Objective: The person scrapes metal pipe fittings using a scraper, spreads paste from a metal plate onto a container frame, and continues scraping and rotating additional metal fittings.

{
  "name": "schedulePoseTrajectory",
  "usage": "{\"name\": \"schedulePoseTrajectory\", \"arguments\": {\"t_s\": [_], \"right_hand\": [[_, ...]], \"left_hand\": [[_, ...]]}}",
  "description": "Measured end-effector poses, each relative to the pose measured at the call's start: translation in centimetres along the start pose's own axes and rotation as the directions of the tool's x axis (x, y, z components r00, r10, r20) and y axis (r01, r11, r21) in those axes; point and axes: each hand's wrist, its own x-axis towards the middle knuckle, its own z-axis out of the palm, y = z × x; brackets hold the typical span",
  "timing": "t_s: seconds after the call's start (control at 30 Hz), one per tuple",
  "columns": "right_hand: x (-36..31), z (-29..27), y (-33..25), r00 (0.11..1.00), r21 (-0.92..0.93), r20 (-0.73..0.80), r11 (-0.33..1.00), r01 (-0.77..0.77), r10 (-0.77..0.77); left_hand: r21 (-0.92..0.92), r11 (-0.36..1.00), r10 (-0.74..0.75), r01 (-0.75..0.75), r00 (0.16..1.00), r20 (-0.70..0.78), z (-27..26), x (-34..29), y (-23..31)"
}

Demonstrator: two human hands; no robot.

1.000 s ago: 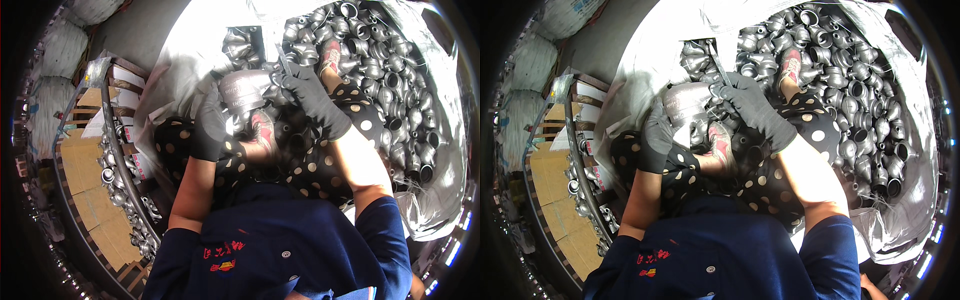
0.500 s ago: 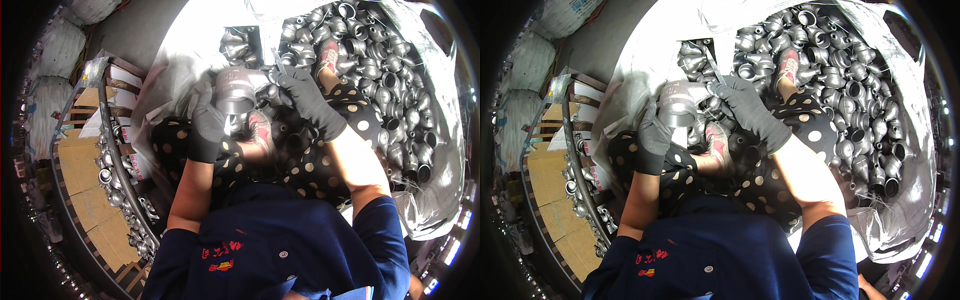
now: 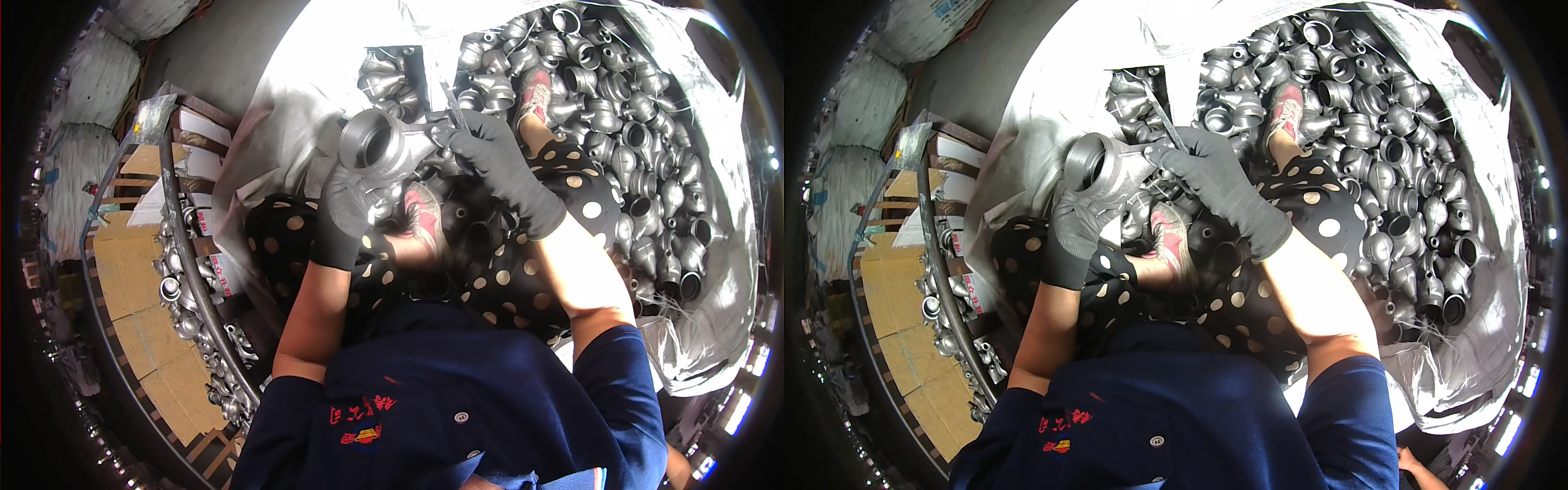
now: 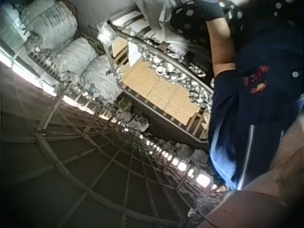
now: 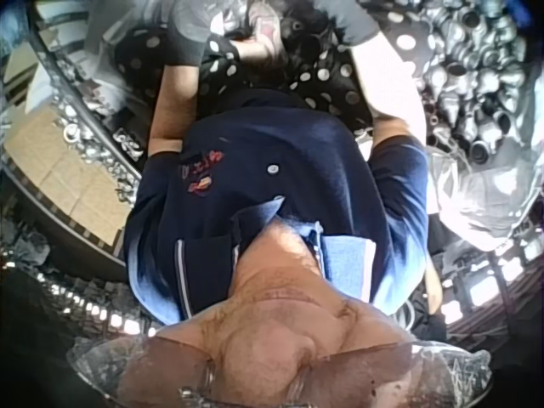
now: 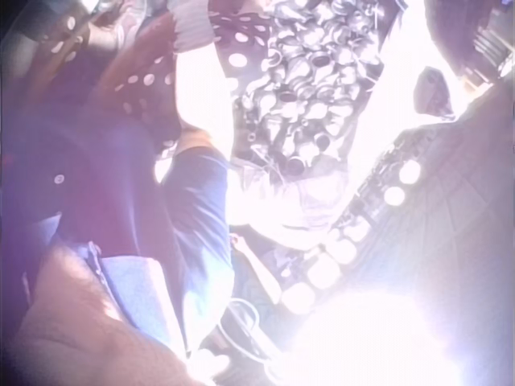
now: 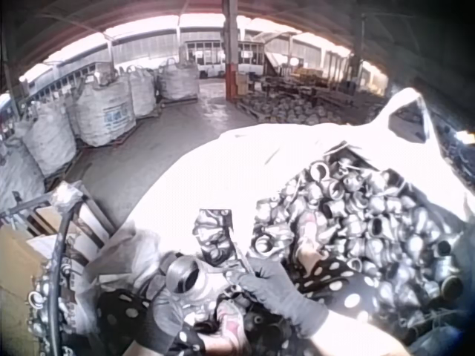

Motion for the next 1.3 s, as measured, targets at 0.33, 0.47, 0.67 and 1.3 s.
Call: {"name": "schedulePoseTrajectory", "arguments": {"t_s": [0.33,0.47,0.67,1.3], "right_hand": [[0.0,0.0,-0.1,0.996,0.098,-0.023,0.992,-0.085,0.088],[0.1,0.1,0.1,0.994,0.134,-0.044,0.987,-0.094,0.101],[0.5,0.1,0.4,0.989,0.165,-0.064,0.979,-0.118,0.13],[0.8,-1.0,1.0,0.991,0.209,0.094,0.971,-0.113,0.095]], "left_hand": [[-0.168,0.98,-0.1,0.109,0.993,0.062,0.8,-0.6,0.9],[-0.14,0.988,-0.069,0.066,0.998,-0.013,2.4,-1.0,1.3],[-0.042,0.998,-0.049,0.05,0.998,0.026,4.0,-2.1,2.9],[0.12,0.923,0.33,-0.364,0.914,0.236,-0.6,-1.6,1.6]]}}
